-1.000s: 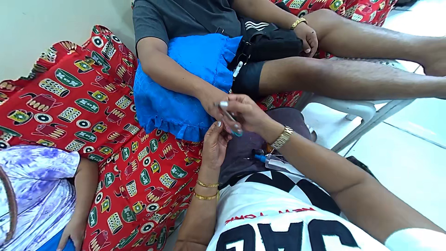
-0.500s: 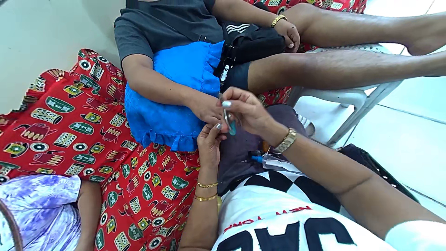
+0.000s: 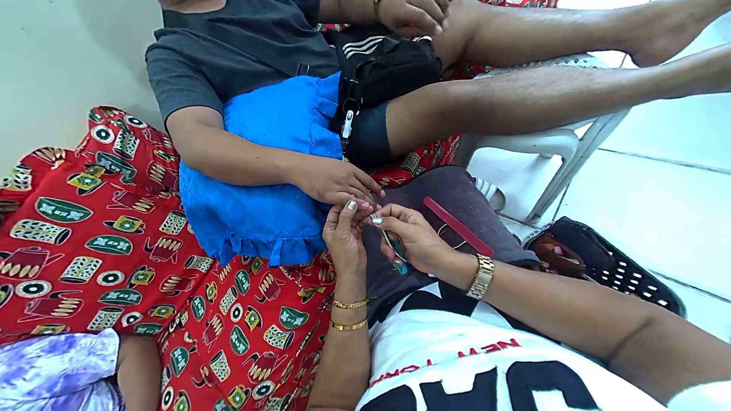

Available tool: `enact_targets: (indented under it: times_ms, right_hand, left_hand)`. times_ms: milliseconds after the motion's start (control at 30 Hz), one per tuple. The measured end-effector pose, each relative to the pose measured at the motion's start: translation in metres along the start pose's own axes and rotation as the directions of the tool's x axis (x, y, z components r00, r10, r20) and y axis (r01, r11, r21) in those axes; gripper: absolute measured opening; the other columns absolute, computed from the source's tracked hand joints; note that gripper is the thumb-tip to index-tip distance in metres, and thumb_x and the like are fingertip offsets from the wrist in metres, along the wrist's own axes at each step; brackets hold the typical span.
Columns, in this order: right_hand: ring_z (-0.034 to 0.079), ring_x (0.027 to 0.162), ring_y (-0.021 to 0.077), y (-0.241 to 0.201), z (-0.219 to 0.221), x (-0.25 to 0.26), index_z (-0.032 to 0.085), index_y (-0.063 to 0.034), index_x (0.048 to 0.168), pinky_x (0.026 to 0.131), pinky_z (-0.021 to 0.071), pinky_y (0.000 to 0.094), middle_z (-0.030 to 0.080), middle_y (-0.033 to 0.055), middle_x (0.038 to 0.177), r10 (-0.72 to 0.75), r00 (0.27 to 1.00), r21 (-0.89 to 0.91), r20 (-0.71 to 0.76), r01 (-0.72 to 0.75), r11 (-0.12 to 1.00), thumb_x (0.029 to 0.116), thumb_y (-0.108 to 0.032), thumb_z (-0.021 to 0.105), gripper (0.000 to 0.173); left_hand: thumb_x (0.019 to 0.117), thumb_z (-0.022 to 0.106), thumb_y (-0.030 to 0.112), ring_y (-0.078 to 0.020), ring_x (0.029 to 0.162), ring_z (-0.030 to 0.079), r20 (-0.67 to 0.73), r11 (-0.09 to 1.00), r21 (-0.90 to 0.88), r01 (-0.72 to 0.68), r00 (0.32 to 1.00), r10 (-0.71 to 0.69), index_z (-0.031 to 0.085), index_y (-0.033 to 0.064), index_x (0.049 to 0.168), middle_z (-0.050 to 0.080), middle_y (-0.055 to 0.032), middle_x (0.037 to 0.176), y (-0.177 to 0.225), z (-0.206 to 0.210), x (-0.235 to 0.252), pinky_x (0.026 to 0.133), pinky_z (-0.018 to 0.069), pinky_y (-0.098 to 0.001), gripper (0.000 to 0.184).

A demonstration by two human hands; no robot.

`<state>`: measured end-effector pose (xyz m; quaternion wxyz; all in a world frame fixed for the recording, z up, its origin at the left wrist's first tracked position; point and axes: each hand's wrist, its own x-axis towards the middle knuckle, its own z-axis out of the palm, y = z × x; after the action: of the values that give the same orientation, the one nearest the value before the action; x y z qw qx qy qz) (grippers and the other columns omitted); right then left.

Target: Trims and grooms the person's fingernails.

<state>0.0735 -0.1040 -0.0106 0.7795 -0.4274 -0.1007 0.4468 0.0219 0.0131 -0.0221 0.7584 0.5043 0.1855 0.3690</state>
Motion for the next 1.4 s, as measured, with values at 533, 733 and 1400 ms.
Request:
enact_targets:
  times_ms: [533, 733, 1400]
  right_hand:
    - [0.055, 0.042, 0.0098, -0.001, 0.007, 0.007, 0.057, 0.0016, 0.101, 0.043, 0.0507, 0.0213, 0.054, 0.0049, 0.059, -0.051, 0.997, -0.008, -0.066, 0.050, 0.999, 0.1081, -0.006, 0.047, 0.014]
    - [0.056, 0.043, 0.0106, -0.002, 0.009, 0.008, 0.057, 0.0020, 0.101, 0.044, 0.0513, 0.0219, 0.054, 0.0048, 0.058, -0.056, 0.994, -0.027, -0.090, 0.054, 0.998, 0.1075, -0.005, 0.048, 0.013]
    - [0.050, 0.040, 0.0074, 0.000, 0.010, 0.010, 0.058, 0.0011, 0.100, 0.041, 0.0466, 0.0191, 0.052, 0.0033, 0.056, -0.052, 0.994, 0.023, -0.100, 0.054, 0.998, 0.1078, -0.005, 0.047, 0.014]
  left_hand:
    - [0.1017, 0.052, 0.005, -0.0124, 0.073, 0.072, -0.029, 0.998, -0.061, -0.001, 1.000, -0.001, 0.069, 0.0047, 0.094, 0.074, -0.0073, 0.085, -0.009, 0.000, 0.001, 0.072, 0.0607, -0.0265, 0.018]
    - [0.1015, 0.052, 0.004, -0.0120, 0.074, 0.072, -0.046, 0.999, -0.051, -0.005, 0.999, 0.003, 0.069, 0.0056, 0.093, 0.074, -0.0057, 0.084, -0.010, 0.002, 0.001, 0.073, 0.0612, -0.0269, 0.019]
    - [0.1017, 0.051, 0.004, -0.0113, 0.074, 0.072, -0.055, 0.997, -0.073, -0.023, 0.998, 0.019, 0.067, 0.0072, 0.093, 0.073, -0.0045, 0.082, -0.013, 0.005, 0.001, 0.074, 0.0608, -0.0264, 0.019]
